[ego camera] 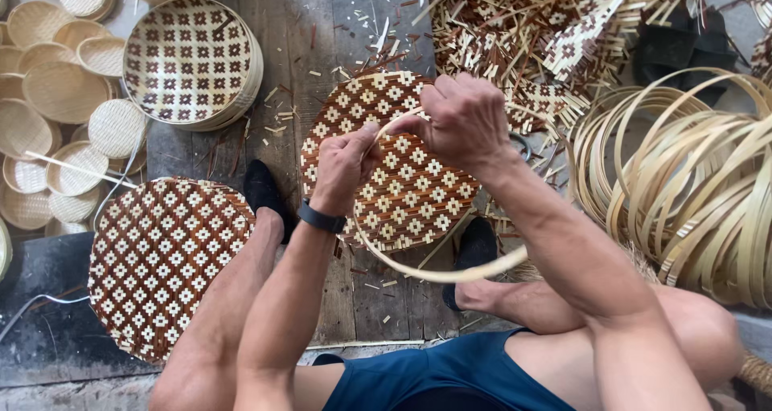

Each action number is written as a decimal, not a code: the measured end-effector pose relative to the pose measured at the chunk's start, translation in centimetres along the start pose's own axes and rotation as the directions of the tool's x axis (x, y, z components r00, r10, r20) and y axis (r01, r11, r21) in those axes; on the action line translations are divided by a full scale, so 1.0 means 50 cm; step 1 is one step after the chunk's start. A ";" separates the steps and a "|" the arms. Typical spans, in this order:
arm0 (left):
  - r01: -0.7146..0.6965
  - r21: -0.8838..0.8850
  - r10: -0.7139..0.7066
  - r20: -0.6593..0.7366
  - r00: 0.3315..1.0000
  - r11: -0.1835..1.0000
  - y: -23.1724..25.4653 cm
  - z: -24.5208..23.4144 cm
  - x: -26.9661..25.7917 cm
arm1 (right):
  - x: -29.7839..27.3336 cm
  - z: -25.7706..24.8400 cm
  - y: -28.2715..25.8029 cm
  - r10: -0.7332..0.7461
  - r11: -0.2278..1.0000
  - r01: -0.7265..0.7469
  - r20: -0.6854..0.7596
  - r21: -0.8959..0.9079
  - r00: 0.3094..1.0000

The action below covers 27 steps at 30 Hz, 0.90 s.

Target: The person sits on the floor and uses shears to trim the excess woven bamboo strips from the rim of a round basket. They repeatedly flip the basket to access different sides and cut the protruding material flush with the edge.

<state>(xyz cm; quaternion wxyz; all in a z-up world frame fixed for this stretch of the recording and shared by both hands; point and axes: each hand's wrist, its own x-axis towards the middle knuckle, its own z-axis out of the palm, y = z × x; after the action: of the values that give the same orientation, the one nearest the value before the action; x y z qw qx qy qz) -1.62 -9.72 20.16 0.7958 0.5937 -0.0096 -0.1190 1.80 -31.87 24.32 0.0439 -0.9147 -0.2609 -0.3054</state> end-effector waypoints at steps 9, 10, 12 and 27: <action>-0.011 -0.233 -0.021 -0.134 0.991 0.972 -0.024 0.012 -0.008 | -0.018 0.025 0.053 0.154 0.978 -0.147 -0.041 0.147 0.987; -0.018 -0.258 -0.022 -0.149 0.989 0.966 -0.024 0.011 -0.012 | -0.022 0.024 0.069 0.193 0.971 -0.182 -0.057 0.152 0.980; -0.103 -0.286 0.057 -0.167 0.984 0.953 -0.042 0.031 -0.007 | -0.028 0.051 0.048 0.323 0.938 -0.311 -0.061 0.153 0.944; -0.162 -0.196 0.119 -0.214 0.969 0.967 -0.102 0.028 -0.025 | -0.088 0.094 0.121 0.428 0.885 -0.416 -0.015 0.208 0.904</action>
<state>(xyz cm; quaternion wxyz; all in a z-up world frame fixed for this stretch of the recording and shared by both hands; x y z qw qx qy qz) -3.97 -12.14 15.91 0.8578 0.5124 0.0413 -0.0019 4.39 -37.91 18.42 0.2084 -0.9309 -0.0836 -0.2882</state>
